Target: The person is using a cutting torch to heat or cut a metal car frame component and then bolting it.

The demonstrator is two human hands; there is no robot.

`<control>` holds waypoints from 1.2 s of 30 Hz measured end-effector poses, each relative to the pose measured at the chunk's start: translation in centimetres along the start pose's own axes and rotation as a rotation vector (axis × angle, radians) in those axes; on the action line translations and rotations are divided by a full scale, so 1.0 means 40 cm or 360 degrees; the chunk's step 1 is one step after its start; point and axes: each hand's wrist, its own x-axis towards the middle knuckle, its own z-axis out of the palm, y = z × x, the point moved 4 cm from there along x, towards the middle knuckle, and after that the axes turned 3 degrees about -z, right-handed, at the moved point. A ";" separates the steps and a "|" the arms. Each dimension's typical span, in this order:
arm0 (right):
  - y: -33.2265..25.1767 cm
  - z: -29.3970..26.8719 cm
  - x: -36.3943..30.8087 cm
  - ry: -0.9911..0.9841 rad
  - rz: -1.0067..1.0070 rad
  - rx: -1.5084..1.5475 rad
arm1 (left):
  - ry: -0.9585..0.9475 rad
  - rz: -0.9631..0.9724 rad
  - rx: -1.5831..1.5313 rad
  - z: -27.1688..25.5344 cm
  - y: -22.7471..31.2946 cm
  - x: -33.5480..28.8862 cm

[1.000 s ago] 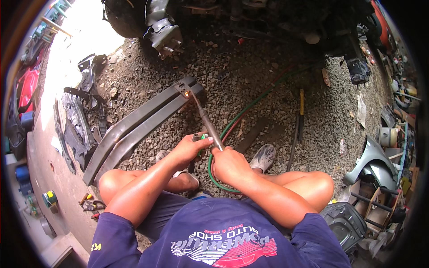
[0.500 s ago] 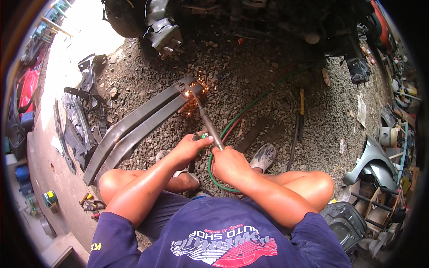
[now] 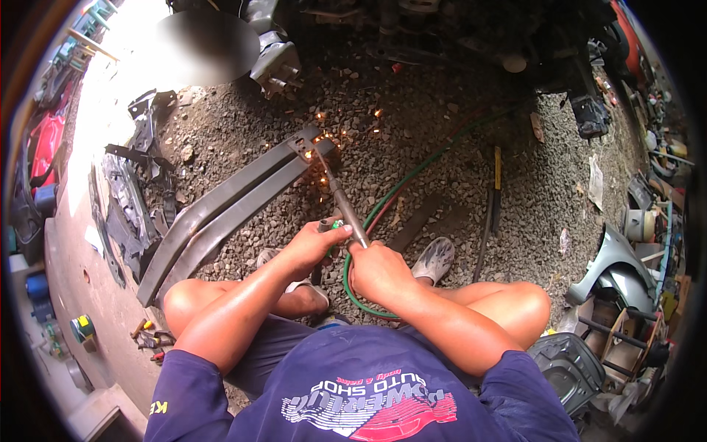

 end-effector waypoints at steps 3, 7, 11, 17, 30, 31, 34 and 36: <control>0.000 0.000 0.001 -0.0006 -0.0004 -0.0004 | -0.0012 0.0007 -0.0014 0.000 0.001 -0.001; 0.002 0.004 0.001 0.0001 -0.0016 -0.0017 | -0.0017 0.0015 -0.0020 0.000 0.001 0.000; 0.002 0.003 0.001 0.0015 -0.0012 -0.0019 | -0.0011 0.0007 -0.0010 0.001 0.003 -0.001; -0.001 0.000 -0.001 0.0016 -0.0024 -0.0013 | -0.0017 0.0018 -0.0003 0.000 0.002 -0.001; 0.010 0.014 -0.002 0.0119 -0.0088 0.0022 | 0.0013 0.0030 0.0024 0.004 0.004 -0.005; 0.008 0.011 -0.002 0.0114 -0.0078 0.0025 | 0.0021 0.0027 0.0021 0.003 0.003 -0.005; -0.002 0.002 -0.003 0.0046 -0.0028 -0.0009 | 0.0010 0.0017 0.0045 0.001 0.001 -0.003; -0.001 0.003 -0.003 0.0034 -0.0019 -0.0016 | 0.0010 0.0013 0.0040 0.002 0.001 -0.003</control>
